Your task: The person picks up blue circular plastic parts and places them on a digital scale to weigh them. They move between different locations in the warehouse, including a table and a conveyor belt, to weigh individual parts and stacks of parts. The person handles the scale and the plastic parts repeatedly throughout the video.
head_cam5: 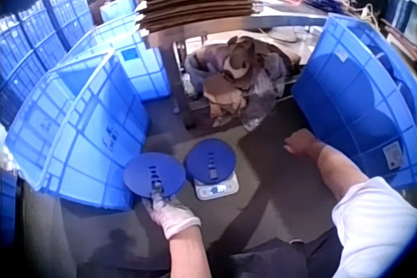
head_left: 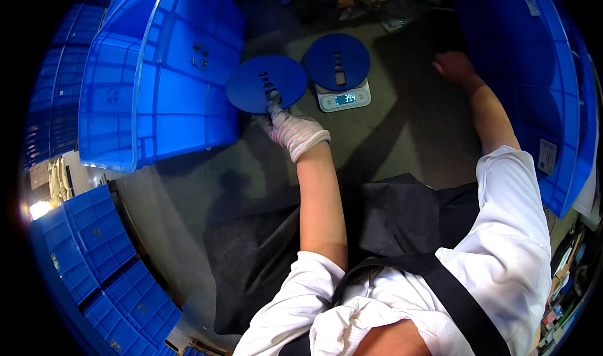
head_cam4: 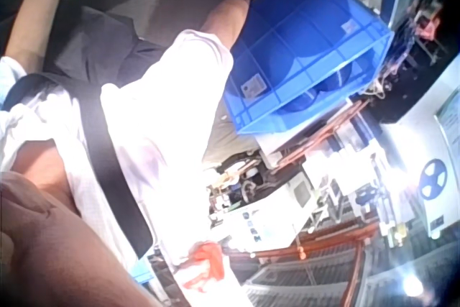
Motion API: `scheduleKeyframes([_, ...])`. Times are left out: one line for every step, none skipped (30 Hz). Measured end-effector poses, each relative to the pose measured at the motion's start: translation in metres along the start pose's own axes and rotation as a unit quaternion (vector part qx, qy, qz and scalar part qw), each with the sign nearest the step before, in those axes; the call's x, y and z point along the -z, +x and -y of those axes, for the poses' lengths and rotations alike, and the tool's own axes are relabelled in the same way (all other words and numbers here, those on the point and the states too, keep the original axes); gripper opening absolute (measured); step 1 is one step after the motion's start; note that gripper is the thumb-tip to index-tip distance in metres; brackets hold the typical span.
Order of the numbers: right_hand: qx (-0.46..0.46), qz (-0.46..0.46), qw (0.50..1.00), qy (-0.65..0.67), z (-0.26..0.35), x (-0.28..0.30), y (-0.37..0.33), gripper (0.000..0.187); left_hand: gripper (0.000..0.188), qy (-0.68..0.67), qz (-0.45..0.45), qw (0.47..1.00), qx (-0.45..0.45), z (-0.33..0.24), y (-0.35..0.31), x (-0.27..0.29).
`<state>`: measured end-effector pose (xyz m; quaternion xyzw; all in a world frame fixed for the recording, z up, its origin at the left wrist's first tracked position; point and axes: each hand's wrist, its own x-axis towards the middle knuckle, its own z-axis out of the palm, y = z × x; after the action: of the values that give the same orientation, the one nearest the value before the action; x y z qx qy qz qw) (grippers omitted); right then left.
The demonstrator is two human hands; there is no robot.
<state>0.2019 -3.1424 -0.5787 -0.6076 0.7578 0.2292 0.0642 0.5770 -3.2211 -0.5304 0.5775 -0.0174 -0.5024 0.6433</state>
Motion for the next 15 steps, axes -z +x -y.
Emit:
scheduleKeyframes([0.014,-0.028,1.0,-0.003,0.0,-0.003,0.002,0.024,0.063,0.001,0.004,1.0,0.0,0.001,0.001,0.001])
scheduleKeyframes([0.015,-0.049,0.999,0.013,0.0,-0.006,0.004,0.023,0.063,0.003,0.009,1.0,0.0,0.002,0.001,0.001])
scheduleKeyframes([0.016,-0.07,0.997,0.029,-0.001,-0.009,0.006,0.022,0.062,0.003,0.012,1.0,0.003,0.004,0.002,0.001])
scheduleKeyframes([0.019,-0.091,0.995,0.046,0.005,-0.007,0.007,0.021,0.062,0.004,0.013,1.0,0.004,0.002,0.002,0.002])
scheduleKeyframes([0.01,-0.047,0.997,0.053,0.01,-0.003,0.01,0.022,0.061,0.004,0.014,1.0,0.005,0.001,0.002,0.003])
scheduleKeyframes([0.0,-0.003,0.998,0.059,0.014,0.001,0.014,0.023,0.061,-0.005,0.01,1.0,0.008,0.002,0.002,0.003])
scheduleKeyframes([-0.01,0.039,0.997,0.066,0.017,0.005,0.015,0.025,0.061,-0.016,0.008,1.0,0.011,0.001,-0.001,0.002])
scheduleKeyframes([-0.004,0.043,0.997,0.062,0.019,0.006,0.016,0.024,0.061,-0.026,0.005,1.0,0.014,0.001,-0.002,0.002])
scheduleKeyframes([0.003,0.046,0.997,0.058,0.02,0.006,0.016,0.024,0.062,-0.03,0.009,0.999,0.012,0.001,-0.002,0.002])
scheduleKeyframes([0.011,0.05,0.997,0.053,0.022,0.007,0.018,0.024,0.062,-0.034,0.011,0.999,0.009,0.002,0.001,0.003])
scheduleKeyframes([0.012,0.052,0.997,0.056,0.024,0.007,0.021,0.023,0.062,-0.038,0.013,0.999,0.006,0.003,0.003,0.005])
scheduleKeyframes([0.012,0.053,0.997,0.059,0.027,0.008,0.023,0.023,0.062,-0.036,0.019,0.999,0.0,0.003,0.007,0.006])
scheduleKeyframes([0.013,0.055,0.997,0.061,0.03,0.007,0.026,0.022,0.063,-0.035,0.024,0.999,-0.006,0.004,0.009,0.007])
scheduleKeyframes([0.002,0.068,0.995,0.079,0.034,0.006,0.03,0.023,0.063,-0.034,0.029,0.999,-0.013,0.003,0.011,0.008])
scheduleKeyframes([-0.008,0.08,0.992,0.096,0.04,0.004,0.036,0.024,0.063,-0.034,0.018,0.999,-0.012,0.002,0.014,0.01])
